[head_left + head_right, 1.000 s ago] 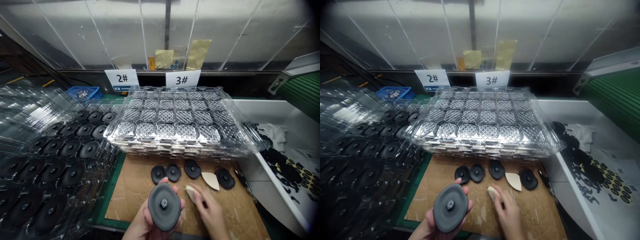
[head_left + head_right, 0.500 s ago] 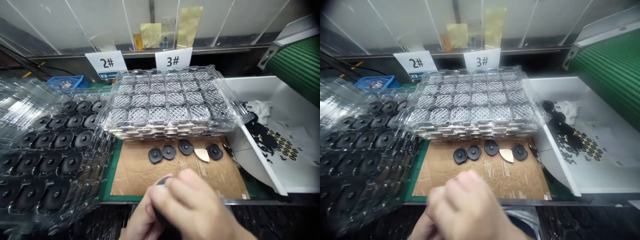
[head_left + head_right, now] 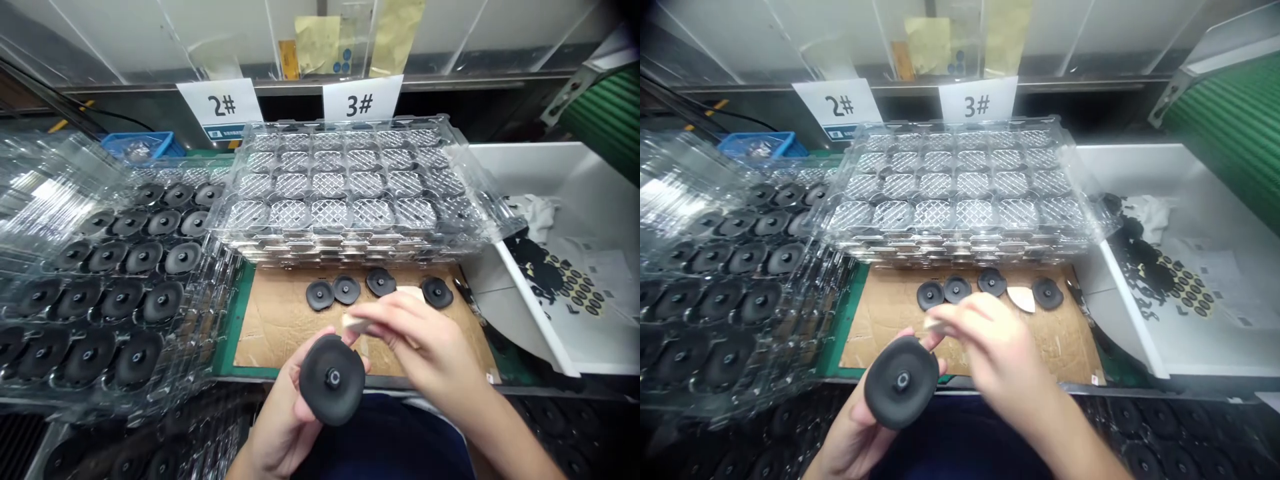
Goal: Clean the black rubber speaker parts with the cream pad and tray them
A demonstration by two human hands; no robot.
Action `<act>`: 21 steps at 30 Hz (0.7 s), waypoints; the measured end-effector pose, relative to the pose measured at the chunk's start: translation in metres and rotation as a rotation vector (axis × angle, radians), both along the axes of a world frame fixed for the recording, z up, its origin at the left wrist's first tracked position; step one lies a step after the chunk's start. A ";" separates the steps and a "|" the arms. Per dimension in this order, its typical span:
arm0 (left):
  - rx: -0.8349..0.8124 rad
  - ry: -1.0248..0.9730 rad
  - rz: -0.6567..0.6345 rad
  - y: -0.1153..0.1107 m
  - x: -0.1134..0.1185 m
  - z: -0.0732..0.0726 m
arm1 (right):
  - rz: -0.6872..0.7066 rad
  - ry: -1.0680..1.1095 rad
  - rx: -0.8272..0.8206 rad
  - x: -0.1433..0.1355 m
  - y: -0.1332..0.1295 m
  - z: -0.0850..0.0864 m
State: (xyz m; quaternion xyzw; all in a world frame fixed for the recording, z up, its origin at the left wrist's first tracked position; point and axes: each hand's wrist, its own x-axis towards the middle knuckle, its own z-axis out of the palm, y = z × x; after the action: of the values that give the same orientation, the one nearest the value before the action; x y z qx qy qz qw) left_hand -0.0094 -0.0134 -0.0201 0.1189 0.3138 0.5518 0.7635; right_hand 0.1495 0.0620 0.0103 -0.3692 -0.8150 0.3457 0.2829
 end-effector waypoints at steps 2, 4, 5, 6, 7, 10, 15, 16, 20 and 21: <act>0.001 -0.090 0.038 -0.005 -0.007 0.000 | -0.141 -0.070 -0.130 0.012 -0.004 -0.031; -0.033 -0.120 0.067 -0.009 -0.014 -0.001 | -0.177 -0.120 -0.237 0.017 -0.016 -0.067; -0.048 -0.121 0.076 -0.010 -0.016 -0.001 | -0.165 -0.131 -0.267 0.017 -0.023 -0.083; -0.059 -0.119 0.083 -0.011 -0.018 -0.001 | -0.148 -0.137 -0.287 0.017 -0.028 -0.096; -0.063 -0.112 0.086 -0.011 -0.019 -0.002 | -0.137 -0.139 -0.294 0.015 -0.032 -0.103; -0.061 -0.095 0.082 -0.011 -0.018 -0.001 | -0.182 -0.125 -0.298 0.007 -0.033 -0.087; -0.056 -0.048 0.124 -0.010 -0.010 -0.001 | -0.176 0.092 -0.004 -0.022 -0.029 0.002; -0.058 -0.034 0.123 -0.010 -0.010 -0.001 | -0.102 0.131 0.093 -0.030 -0.031 0.014; -0.081 0.001 0.163 -0.010 -0.010 -0.004 | 0.166 0.032 0.069 -0.048 -0.033 0.028; -0.097 0.014 0.179 -0.010 -0.010 -0.004 | 0.190 -0.017 0.030 -0.050 -0.031 0.028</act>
State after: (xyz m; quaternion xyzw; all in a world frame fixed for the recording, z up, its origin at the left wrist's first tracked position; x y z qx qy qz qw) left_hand -0.0191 -0.0239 -0.0238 0.0574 0.3549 0.6011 0.7138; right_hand 0.0997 0.0306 0.0378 -0.2890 -0.8537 0.3556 0.2474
